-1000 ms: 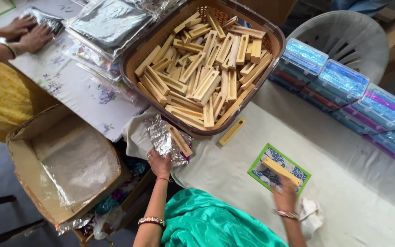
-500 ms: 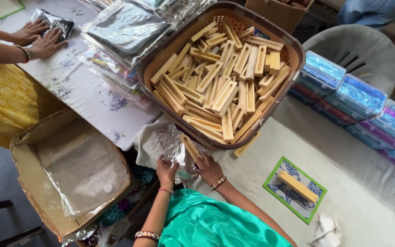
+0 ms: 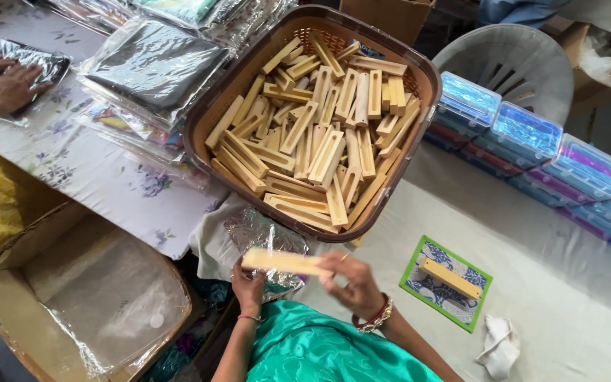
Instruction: Preparing small items, possibly wooden or craft-related, by cleaning and arranging them on a workspace.
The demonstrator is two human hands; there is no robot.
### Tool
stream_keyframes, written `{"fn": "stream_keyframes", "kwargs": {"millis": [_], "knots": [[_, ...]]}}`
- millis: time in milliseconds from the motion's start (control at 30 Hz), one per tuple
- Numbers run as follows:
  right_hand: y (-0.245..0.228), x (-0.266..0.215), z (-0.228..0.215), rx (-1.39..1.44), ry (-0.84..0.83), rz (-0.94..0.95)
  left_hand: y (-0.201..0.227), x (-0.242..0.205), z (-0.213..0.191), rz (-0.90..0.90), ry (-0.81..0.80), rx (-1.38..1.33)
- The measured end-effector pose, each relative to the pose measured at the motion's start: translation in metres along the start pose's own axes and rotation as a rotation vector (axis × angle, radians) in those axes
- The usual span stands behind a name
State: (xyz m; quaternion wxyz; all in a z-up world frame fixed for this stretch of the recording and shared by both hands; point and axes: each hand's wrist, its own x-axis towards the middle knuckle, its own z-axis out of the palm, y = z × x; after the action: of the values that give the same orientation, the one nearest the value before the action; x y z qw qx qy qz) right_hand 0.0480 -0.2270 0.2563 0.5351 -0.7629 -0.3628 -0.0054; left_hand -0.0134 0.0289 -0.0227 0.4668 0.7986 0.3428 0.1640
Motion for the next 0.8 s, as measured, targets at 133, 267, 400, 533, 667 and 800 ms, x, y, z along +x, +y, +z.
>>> {"fn": "stream_keyframes", "kwargs": {"millis": [133,267,400,533,667,800], "knots": [[0.008,0.022,-0.021,-0.247,0.3,0.08,-0.004,-0.001,0.001,-0.095,-0.038,-0.093],[0.012,0.024,-0.031,-0.131,0.273,0.226,-0.03,0.011,0.009,-0.33,-0.177,-0.629],[0.026,-0.017,-0.033,-0.158,0.323,0.222,-0.02,0.012,0.001,-0.429,-0.175,-0.871],[0.047,-0.071,-0.033,-0.092,0.325,0.335,0.034,-0.015,-0.012,-0.295,-0.224,-0.78],[0.022,-0.085,-0.043,-0.182,0.071,0.267,0.124,-0.057,-0.005,-0.261,-0.399,-0.7],[0.017,-0.097,-0.06,-0.395,0.05,0.09,0.178,-0.096,0.024,-0.148,-0.628,-0.635]]}}
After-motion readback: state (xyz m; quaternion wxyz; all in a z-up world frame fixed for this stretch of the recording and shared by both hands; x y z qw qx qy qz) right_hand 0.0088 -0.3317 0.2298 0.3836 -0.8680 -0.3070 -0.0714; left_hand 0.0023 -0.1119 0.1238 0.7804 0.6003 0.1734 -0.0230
